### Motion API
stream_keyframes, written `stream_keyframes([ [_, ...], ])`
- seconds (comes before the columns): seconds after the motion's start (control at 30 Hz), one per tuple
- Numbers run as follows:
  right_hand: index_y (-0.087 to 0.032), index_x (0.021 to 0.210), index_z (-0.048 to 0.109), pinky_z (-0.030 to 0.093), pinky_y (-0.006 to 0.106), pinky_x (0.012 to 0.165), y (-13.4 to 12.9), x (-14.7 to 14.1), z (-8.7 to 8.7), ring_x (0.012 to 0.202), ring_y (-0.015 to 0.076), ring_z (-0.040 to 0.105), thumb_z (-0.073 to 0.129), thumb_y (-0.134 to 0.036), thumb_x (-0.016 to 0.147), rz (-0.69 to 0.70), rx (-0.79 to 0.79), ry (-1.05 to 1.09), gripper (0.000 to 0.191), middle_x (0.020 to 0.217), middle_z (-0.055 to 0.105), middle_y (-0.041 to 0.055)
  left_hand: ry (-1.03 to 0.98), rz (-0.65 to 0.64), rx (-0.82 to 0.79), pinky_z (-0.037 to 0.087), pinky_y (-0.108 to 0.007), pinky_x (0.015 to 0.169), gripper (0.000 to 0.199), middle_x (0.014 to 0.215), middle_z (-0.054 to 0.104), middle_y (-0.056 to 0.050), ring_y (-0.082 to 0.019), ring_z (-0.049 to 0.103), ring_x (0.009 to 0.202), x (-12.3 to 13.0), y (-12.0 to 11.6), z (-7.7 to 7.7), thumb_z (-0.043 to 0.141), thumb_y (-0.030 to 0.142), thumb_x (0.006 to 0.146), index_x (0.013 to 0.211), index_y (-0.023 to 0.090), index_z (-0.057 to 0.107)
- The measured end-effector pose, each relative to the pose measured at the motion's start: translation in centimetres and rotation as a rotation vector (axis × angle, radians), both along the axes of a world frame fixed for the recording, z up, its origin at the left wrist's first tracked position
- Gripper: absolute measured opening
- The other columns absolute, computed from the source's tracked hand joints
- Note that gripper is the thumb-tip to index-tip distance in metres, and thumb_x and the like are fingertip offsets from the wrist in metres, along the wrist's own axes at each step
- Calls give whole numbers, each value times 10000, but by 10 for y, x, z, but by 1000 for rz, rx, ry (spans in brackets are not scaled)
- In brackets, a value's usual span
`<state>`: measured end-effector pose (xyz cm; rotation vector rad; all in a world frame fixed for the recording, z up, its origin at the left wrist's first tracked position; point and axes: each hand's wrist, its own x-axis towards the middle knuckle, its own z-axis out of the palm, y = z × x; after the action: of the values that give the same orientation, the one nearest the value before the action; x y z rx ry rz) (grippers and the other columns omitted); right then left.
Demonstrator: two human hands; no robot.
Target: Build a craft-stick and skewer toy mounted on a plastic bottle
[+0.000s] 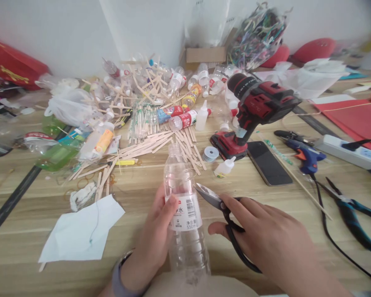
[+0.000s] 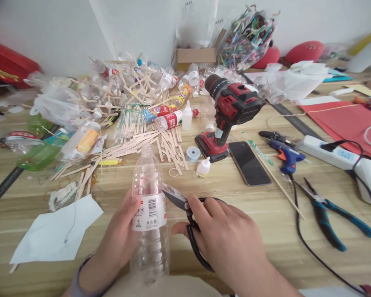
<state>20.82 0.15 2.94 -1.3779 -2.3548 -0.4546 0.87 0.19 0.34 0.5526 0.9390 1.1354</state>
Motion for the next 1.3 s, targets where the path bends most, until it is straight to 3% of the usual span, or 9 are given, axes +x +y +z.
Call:
stream_keyframes([
  [0.17,-185,872,678,345,306,460,0,-4,0,418,160,610,244,-618,999,3,-3,19,626,561,644,-7,30,55,-4,530,-300,833,507,1112,707,-66,-213,669,967,2,0,3,685,418,870,1320,226,551],
  [0.43,-177,877,672,346,297,449,0,-7,-3,415,145,612,233,-610,1006,13,-46,42,630,572,656,-7,26,42,-23,517,-343,919,565,1184,704,-65,-252,650,1100,1,-2,0,689,423,870,1379,264,500],
  [0.6,-172,933,687,292,312,470,-1,-9,-8,425,143,591,298,-460,1052,-19,18,1,498,549,606,-19,-20,59,-30,514,-350,921,563,1198,702,-79,-265,646,1122,2,1,0,688,422,870,1374,239,515],
  [0.8,-162,944,700,292,305,514,4,-8,-14,419,137,555,333,-312,1053,-33,103,-57,411,515,564,-29,-103,56,-46,516,-294,875,418,1176,714,-65,-222,669,1067,7,5,3,711,397,855,1220,214,626],
  [0.93,-165,919,701,287,307,511,8,-6,-18,427,137,551,338,-310,1053,-21,103,-77,414,517,577,-21,-102,88,-80,523,-280,820,397,1031,742,-44,-193,695,934,9,6,2,732,375,833,1182,206,646],
  [1.17,-183,960,700,353,281,502,16,-1,-25,495,126,616,351,-398,1054,-5,26,51,420,636,682,-2,-97,-7,-262,552,-332,745,393,896,760,-80,-259,719,844,-3,5,-12,689,465,835,1100,177,712],
  [1.3,-191,1052,689,376,280,487,17,4,-21,556,147,659,327,-519,1034,-21,-10,55,489,653,659,-5,-126,27,-322,554,-278,658,346,833,751,-60,-188,698,708,-1,7,-8,692,471,833,992,165,723],
])
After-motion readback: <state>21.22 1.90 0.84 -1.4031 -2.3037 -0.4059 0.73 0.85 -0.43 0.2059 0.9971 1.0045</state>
